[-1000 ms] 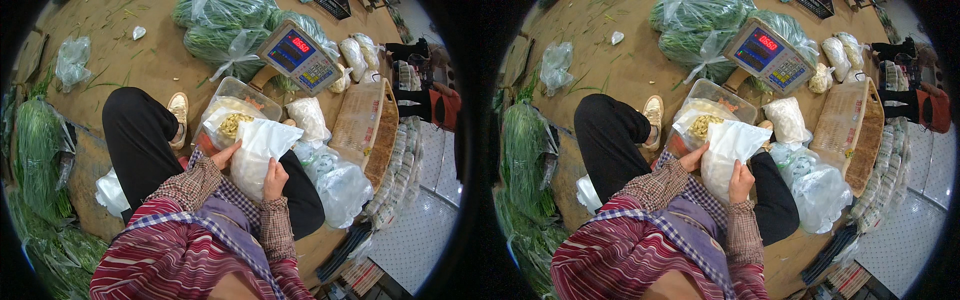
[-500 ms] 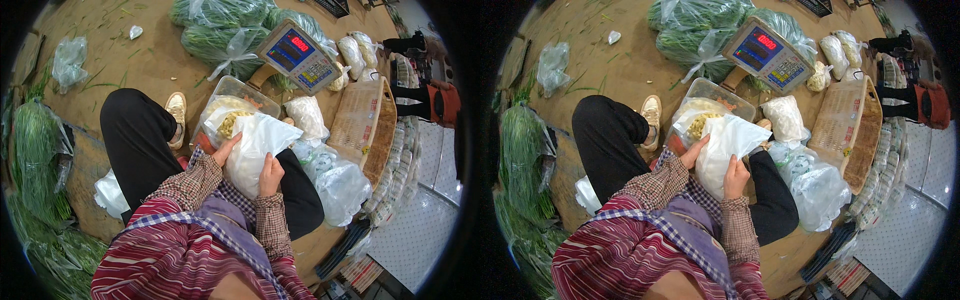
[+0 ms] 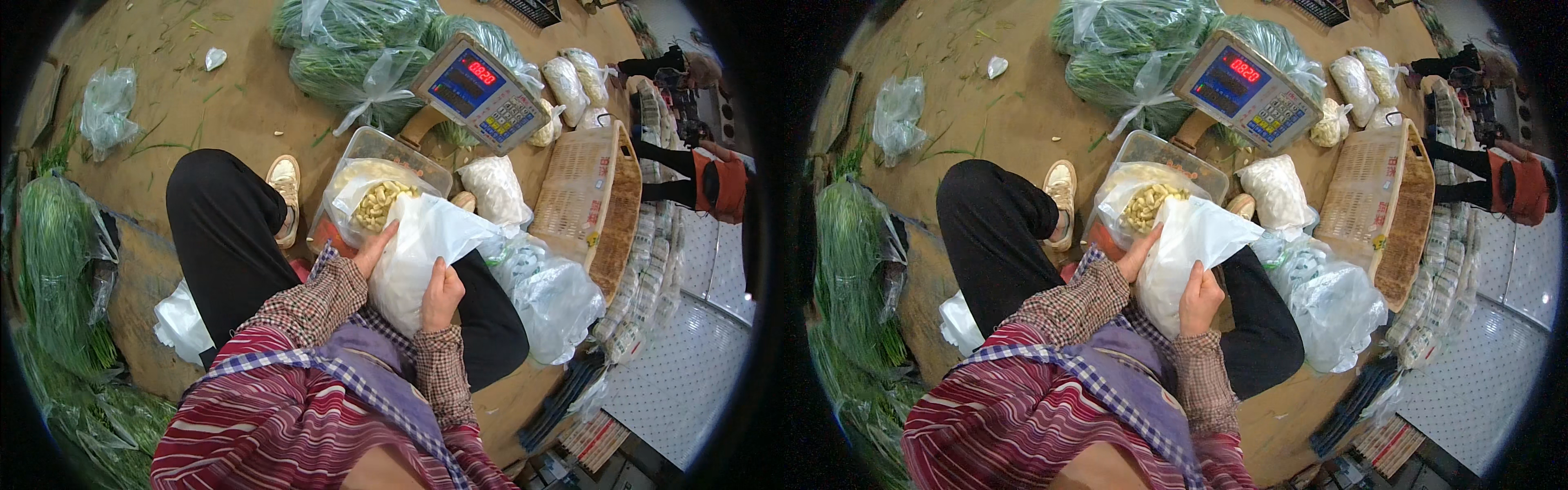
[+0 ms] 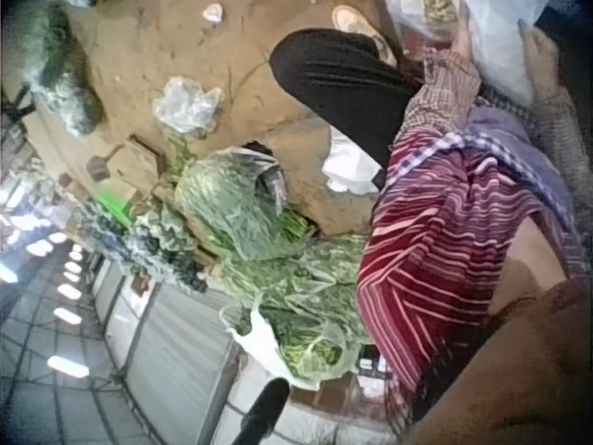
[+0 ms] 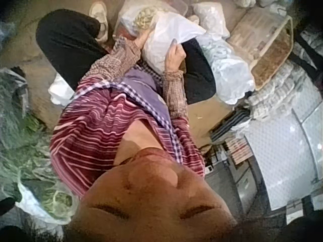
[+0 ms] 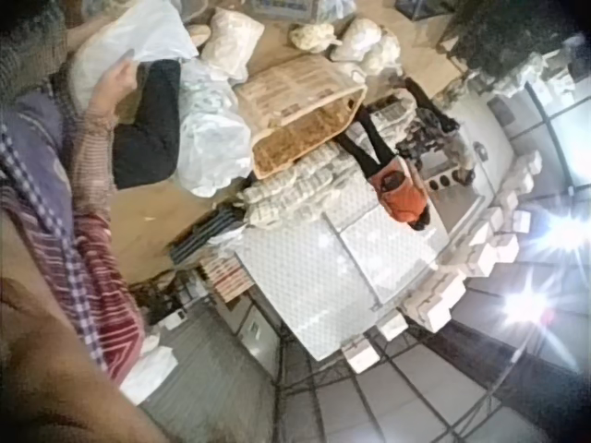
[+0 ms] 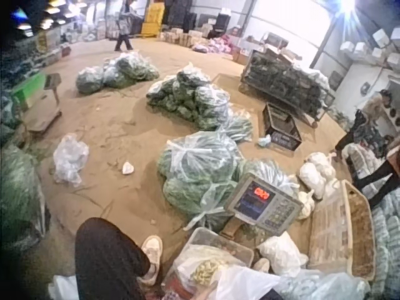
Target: The person sits on the floor and repeatedly scoops garlic cloves from a container into plastic bags, weighs them on a digital scale, and ties the bags shut. The person handles garlic cloves, plastic bags, and a digital scale.
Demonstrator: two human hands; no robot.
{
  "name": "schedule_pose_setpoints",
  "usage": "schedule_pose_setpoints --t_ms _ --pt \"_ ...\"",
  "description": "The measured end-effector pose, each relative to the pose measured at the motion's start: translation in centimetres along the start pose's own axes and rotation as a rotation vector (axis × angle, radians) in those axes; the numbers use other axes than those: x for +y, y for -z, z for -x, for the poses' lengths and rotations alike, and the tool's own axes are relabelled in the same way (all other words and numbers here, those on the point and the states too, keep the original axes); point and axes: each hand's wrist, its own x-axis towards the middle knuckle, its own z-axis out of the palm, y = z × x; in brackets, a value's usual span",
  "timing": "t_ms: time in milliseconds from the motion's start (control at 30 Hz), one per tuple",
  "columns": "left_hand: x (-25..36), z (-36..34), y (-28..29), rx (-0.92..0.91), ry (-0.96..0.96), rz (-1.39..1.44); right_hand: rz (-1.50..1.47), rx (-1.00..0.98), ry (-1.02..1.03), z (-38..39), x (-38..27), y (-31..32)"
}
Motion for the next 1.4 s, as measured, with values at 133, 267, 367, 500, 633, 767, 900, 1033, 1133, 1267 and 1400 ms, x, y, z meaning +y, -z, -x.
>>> schedule_pose_setpoints --t_ms 133,267,367,500,633,767,900,1033,1133,1267,1400 --pt "0.1 0.7 0.0 -0.027 0.055 -0.036 -0.018 -0.018 -0.027 0.2 0.0 0.2" --pt "0.8 1.5 0.0 -0.059 -0.011 0.025 0.03 -0.04 -0.031 0.9 -0.5 0.2" --pt "-0.8 0.7 0.1 0.001 -0.01 -0.102 -0.009 -0.002 -0.039 1.5 -0.1 1.0" --pt "-0.2 1.3 -0.4 0.006 0.058 -0.054 -0.05 -0.017 -0.03 1.5 0.7 1.0" --pt "1.4 1.4 0.5 0.014 0.007 -0.027 -0.035 -0.038 0.067 0.9 1.4 -0.5" --pt "2.2 1.8 0.2 0.054 -0.019 -0.097 -0.086 -0.051 -0.01 0.9 2.0 0.1" --pt "0.7 1.2 -0.7 0.023 -0.059 -0.109 -0.067 0.01 -0.041 1.7 1.0 1.1" --pt "-0.5 0.5 -0.6 -0.036 0.012 -0.074 -0.057 0.013 -0.054 1.7 0.6 1.6" --pt "-0.2 0.3 -0.1 -0.046 0.02 -0.004 -0.045 -0.024 -0.044 1.4 0.2 1.3" --pt "1.3 1.3 -0.6 -0.015 -0.048 -0.09 -0.019 -0.003 -0.008 1.7 0.3 1.2" --pt "0.3 1.0 -0.7 0.014 -0.077 -0.112 -0.065 0.033 -0.009 2.0 0.8 1.3"
